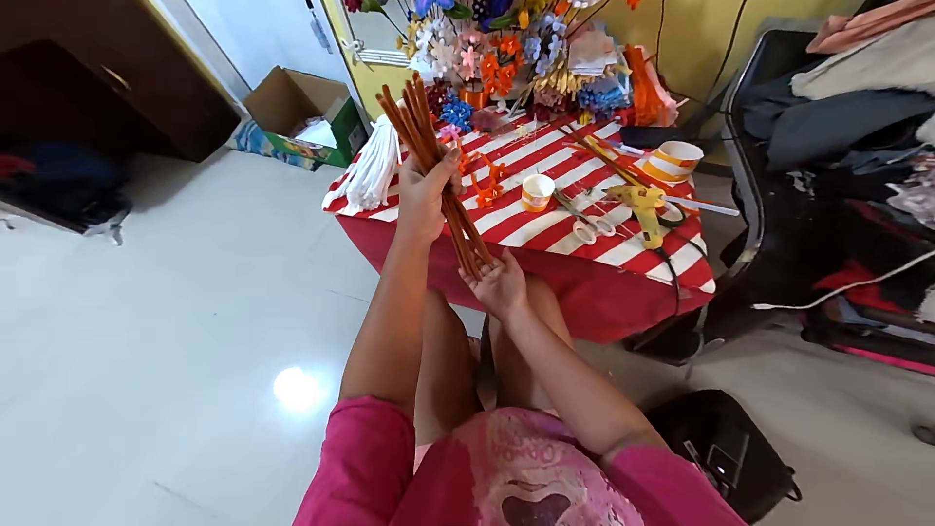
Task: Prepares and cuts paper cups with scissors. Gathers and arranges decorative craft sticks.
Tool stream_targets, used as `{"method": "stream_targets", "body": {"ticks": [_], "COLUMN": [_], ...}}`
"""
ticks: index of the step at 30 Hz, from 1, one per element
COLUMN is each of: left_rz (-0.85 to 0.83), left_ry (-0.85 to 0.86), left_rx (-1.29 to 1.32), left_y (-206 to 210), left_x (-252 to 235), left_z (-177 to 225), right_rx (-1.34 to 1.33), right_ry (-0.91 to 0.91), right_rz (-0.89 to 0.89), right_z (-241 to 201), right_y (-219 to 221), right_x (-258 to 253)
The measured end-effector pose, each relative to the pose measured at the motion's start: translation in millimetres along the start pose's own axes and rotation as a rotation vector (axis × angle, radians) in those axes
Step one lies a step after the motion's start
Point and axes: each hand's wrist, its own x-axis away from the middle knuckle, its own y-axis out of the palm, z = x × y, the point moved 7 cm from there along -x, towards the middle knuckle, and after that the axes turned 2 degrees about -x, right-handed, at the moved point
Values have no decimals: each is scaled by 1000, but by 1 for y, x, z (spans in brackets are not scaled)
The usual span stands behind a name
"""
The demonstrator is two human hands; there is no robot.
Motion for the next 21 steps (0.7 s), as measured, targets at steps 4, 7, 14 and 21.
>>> {"method": "stream_targets", "body": {"ticks": [4, 7, 14, 21], "left_rz": [-34, -41, -38, -100], "left_ry": [-7, -4, -3, -112], "left_rx": [-28, -33, -76, -218], "left_y": [10, 12, 12, 7], "left_x": [8, 13, 19, 29], "left_z": [0, 1, -3, -29], "right_rx": [-50, 21, 263, 299], "right_ry": [43, 57, 246, 193], "right_rz": [69, 29, -60, -292], "right_z": [-2, -1, 6, -11], "right_y": [18, 25, 22, 33], "right_x": [10, 11, 19, 20]}}
